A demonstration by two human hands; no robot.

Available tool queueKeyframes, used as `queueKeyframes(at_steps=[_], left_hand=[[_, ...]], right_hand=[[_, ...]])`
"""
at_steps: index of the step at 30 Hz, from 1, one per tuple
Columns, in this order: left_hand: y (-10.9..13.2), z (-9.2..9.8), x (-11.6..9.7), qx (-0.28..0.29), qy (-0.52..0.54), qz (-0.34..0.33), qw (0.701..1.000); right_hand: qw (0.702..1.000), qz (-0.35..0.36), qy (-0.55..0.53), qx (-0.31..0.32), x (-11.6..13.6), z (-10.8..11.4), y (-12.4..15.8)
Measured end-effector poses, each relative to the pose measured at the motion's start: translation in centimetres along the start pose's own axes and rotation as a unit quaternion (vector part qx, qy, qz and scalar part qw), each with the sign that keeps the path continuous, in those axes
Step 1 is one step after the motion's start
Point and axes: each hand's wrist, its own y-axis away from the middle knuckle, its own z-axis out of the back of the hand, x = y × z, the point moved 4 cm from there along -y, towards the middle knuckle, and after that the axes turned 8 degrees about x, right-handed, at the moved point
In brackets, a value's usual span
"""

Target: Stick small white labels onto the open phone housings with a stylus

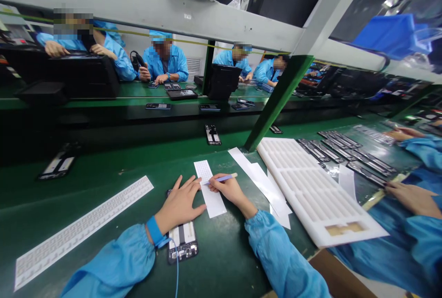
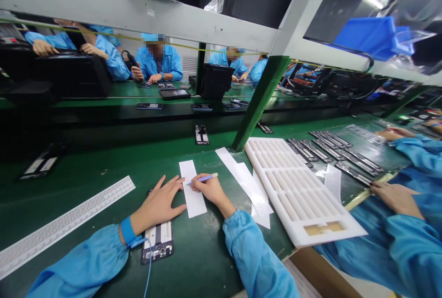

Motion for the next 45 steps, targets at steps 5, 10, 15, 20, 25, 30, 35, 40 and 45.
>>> queueKeyframes(at_steps=[5,10,15,20,25,30,35,40,45], left_hand=[[0.0,0.1,0.0,-0.005,0.001,-0.001,1.0],[0.1,0.0,0.1,-0.006,0.004,-0.003,1.0],[0.1,0.1,-0.2,-0.032,0.014,-0.01,0.999],[1.7,2.4,0.8,-0.118,0.033,0.038,0.992],[7.4,3.2,2.9,-0.158,0.039,0.053,0.985],[10.4,1.3,3.8,-0.145,0.027,0.057,0.987],[9.9,0.7,4.1,-0.126,0.005,0.076,0.989],[9.8,0.8,3.9,-0.113,-0.006,0.073,0.991],[9.8,0.8,3.7,-0.113,-0.01,0.074,0.991]], right_hand=[[1.0,-0.002,-0.013,-0.006,0.1,0.1,0.0],[0.999,-0.008,-0.034,-0.017,0.3,0.1,0.1],[0.999,-0.004,-0.046,-0.024,0.3,0.2,0.2],[0.997,-0.009,-0.058,-0.042,0.5,0.5,0.6],[0.995,-0.019,-0.091,-0.027,1.1,-2.7,1.3],[0.996,-0.022,-0.084,0.033,1.9,-8.4,1.0],[0.997,-0.035,-0.064,0.031,1.5,-10.1,0.3],[0.997,-0.041,-0.047,0.038,0.8,-9.9,0.2],[0.997,-0.045,-0.034,0.047,0.7,-9.9,0.3]])
